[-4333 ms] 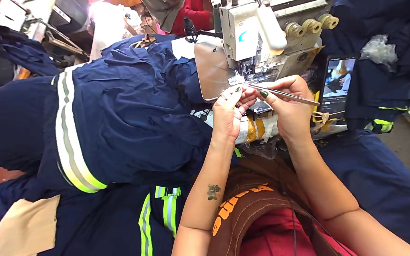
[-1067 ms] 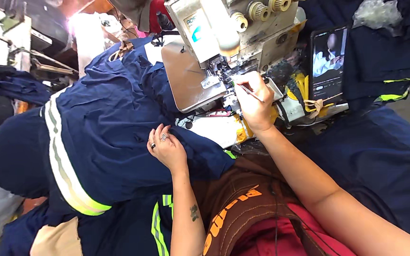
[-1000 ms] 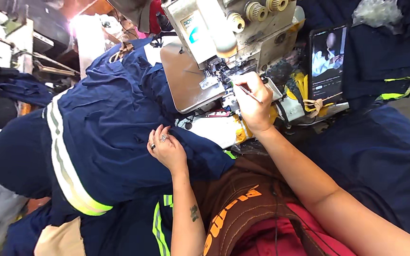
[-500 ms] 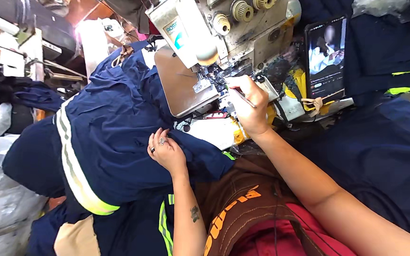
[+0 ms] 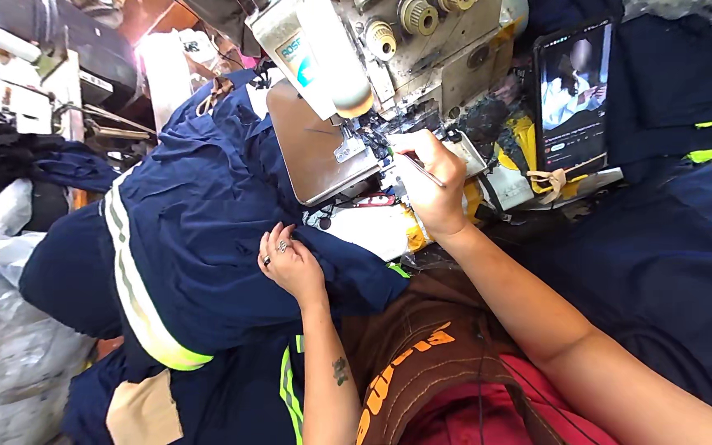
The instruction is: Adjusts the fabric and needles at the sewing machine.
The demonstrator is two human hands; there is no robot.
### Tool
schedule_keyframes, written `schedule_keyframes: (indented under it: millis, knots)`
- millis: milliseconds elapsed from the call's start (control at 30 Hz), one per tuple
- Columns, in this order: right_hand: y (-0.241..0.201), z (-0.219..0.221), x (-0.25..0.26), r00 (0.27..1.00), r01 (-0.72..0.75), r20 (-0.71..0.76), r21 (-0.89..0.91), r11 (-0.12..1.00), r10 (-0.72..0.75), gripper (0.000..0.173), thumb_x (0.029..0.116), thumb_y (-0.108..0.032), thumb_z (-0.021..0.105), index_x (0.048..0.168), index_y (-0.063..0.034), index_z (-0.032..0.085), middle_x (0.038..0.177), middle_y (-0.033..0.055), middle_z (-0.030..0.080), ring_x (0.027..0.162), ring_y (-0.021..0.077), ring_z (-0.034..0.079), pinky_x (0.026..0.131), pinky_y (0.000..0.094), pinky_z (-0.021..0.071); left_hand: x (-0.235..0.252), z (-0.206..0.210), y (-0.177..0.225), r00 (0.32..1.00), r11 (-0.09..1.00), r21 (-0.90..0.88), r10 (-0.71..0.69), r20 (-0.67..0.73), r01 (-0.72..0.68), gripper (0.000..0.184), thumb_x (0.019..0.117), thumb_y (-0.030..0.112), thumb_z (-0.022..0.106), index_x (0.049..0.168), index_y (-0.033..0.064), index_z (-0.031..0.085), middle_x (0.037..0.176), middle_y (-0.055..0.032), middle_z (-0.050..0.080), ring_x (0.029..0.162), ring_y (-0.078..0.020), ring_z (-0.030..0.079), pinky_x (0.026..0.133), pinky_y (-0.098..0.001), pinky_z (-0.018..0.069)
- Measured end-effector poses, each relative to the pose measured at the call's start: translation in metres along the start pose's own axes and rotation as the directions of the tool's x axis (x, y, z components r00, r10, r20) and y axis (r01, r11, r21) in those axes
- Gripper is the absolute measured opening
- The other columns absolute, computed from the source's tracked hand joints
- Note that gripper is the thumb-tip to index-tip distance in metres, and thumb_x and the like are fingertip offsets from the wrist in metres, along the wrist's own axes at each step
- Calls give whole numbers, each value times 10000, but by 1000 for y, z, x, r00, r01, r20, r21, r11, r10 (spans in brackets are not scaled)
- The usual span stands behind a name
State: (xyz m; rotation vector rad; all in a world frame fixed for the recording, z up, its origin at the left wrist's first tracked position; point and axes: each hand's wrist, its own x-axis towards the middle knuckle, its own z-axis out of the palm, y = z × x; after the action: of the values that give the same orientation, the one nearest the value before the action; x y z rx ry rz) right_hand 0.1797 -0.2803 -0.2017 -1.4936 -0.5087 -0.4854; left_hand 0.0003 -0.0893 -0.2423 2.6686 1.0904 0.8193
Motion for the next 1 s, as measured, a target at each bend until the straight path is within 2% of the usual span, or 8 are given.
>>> schedule_keyframes:
  millis: [100, 367, 533, 700, 1000]
  knots:
    - [-2, 0, 1, 999, -42, 9, -17, 999, 42, 73, 907, 30, 662, 944, 14, 723, 886, 107, 732, 835, 141, 708, 754, 285, 587, 0, 0, 0, 1000, 1000, -4, -4, 9, 4, 388, 1045, 87, 375, 1206, 57, 726, 1404, -108, 637, 1432, -329, 464, 1219, -552, 230]
    - [-6, 0, 4, 992, -123, 34, -37, 992, 124, 61, 903, 20, 657, 933, -19, 693, 851, 65, 708, 781, 106, 682, 691, 263, 573, 0, -1, 0, 1000, 1000, -3, 3, 8, -3, 383, 1052, 101, 379, 1212, 66, 725, 1406, -106, 635, 1437, -332, 457, 1220, -558, 225]
    - [-6, 1, 4, 990, -135, 26, -36, 990, 136, 67, 899, 18, 663, 940, -22, 696, 856, 63, 713, 782, 107, 685, 692, 273, 575, -1, -1, 0, 1000, 1000, -11, 2, 8, -2, 376, 1051, 103, 386, 1216, 64, 723, 1404, -111, 636, 1435, -331, 459, 1219, -562, 225]
    - [-3, 1, 3, 996, -88, 27, 23, 996, 87, 60, 906, 38, 665, 946, 12, 700, 879, 93, 716, 823, 129, 699, 734, 279, 594, -1, 0, -1, 1000, 1000, -10, 3, 4, -3, 380, 1055, 105, 381, 1212, 67, 725, 1406, -106, 635, 1437, -329, 457, 1222, -557, 222]
    - [-1, 1, 2, 998, -51, 20, 7, 999, 51, 71, 907, 52, 666, 954, 22, 709, 931, 120, 741, 866, 150, 718, 772, 292, 601, -1, 0, -1, 1000, 1000, -5, 1, 10, -1, 385, 1057, 102, 374, 1213, 70, 724, 1405, -102, 636, 1435, -325, 460, 1218, -553, 230]
